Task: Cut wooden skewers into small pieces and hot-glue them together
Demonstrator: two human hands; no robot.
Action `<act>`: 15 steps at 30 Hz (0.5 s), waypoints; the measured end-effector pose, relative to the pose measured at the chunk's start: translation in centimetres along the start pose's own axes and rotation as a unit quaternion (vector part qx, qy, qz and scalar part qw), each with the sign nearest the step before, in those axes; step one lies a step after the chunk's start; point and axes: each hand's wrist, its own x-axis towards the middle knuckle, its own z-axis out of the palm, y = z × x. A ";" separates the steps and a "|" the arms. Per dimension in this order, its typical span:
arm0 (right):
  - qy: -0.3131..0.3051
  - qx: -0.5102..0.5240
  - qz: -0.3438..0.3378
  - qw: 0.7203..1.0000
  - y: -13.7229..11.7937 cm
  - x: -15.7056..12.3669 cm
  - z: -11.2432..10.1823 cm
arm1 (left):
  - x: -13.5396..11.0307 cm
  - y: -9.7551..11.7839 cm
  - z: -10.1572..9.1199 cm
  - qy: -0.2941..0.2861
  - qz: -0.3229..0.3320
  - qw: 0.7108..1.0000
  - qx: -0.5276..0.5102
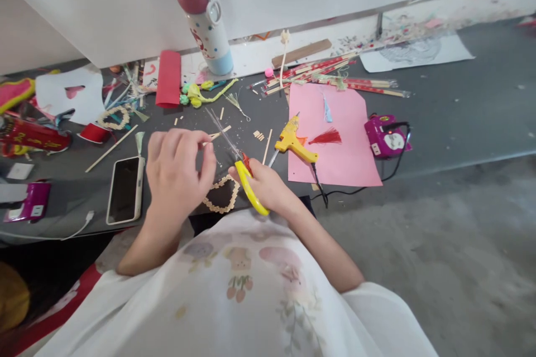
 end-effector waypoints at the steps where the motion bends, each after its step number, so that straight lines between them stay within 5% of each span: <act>1: 0.003 -0.014 0.000 1.000 0.0 -0.2 -0.1 | -0.2 -0.6 0.1 -0.003 -0.013 1.000 0.022; 15: -0.024 -0.080 -0.042 0.996 -0.7 -1.7 -1.0 | -0.8 -2.3 1.5 -0.029 0.016 0.999 -0.017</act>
